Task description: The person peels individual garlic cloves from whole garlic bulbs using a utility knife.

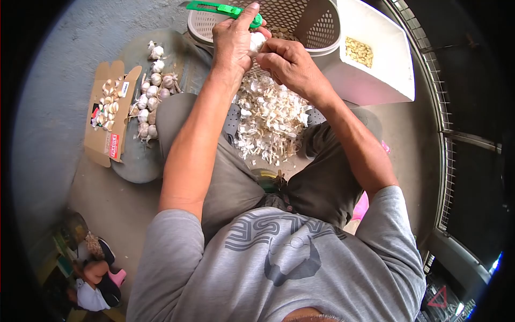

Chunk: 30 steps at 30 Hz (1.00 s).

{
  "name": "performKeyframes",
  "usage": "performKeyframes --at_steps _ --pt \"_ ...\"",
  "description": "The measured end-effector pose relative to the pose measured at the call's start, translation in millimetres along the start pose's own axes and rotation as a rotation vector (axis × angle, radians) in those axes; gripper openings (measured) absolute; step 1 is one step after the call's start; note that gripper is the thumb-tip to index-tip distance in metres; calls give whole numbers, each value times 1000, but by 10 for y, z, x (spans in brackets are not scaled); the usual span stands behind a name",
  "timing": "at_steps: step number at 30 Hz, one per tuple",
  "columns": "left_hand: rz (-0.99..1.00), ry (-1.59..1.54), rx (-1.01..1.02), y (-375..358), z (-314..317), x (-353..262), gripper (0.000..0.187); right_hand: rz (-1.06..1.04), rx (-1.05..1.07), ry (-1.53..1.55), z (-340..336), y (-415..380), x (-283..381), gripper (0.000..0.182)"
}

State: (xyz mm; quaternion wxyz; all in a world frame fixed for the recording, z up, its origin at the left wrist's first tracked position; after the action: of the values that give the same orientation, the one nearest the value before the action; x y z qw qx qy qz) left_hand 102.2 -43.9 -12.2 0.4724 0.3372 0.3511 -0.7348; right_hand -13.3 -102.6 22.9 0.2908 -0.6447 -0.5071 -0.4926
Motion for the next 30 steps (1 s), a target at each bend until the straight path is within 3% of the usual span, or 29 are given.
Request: performKeyframes --at_steps 1,4,7,9,10,11,13,14,15,19,25,27,30 --pt "-21 -33 -1 9 -9 26 28 27 13 6 -3 -8 -11 21" --pt "-14 -26 6 8 -24 25 26 -204 -30 -90 -9 -46 109 21" --pt "-16 82 -22 19 -68 6 26 -194 -6 -169 -16 -100 155 21" --pt "109 -32 -44 334 -248 -90 29 -254 64 -83 50 -299 294 21" --pt "14 -81 -98 311 -298 -176 28 -285 100 -40 68 -364 343 22" --pt "-80 -129 -149 270 -311 -246 28 -292 160 -153 89 -376 278 21" --pt "-2 -96 -66 253 -228 -303 27 -300 265 -379 32 -352 71 19" --pt "3 -18 -47 170 -204 -281 27 -173 310 -436 -50 -295 -124 17" --pt "6 59 -32 77 -183 -249 27 -215 195 -375 -154 -241 -97 18" --pt "17 126 -14 -73 -58 -220 30 164 123 74 -214 -126 -269 45" --pt "-30 24 2 -206 107 -110 31 406 87 805 145 -98 -482 30" --pt "-82 -64 16 -226 73 -98 30 434 126 892 205 -118 -437 30" --pt "4 -87 -91 -114 -22 -127 30 492 118 924 275 -179 -316 29"
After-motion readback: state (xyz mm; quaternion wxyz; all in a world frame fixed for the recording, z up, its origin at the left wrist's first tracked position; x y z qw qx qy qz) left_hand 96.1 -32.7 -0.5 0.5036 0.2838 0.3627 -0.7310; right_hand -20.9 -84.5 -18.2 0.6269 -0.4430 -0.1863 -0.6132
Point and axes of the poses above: each hand's wrist, its own y-axis towards the middle knuckle, its own z-axis out of the palm, x = y × z, the point moved 9 cm from there along y, towards the middle knuckle, and after that the axes turned 11 degrees about -x, right-handed, at the moved point
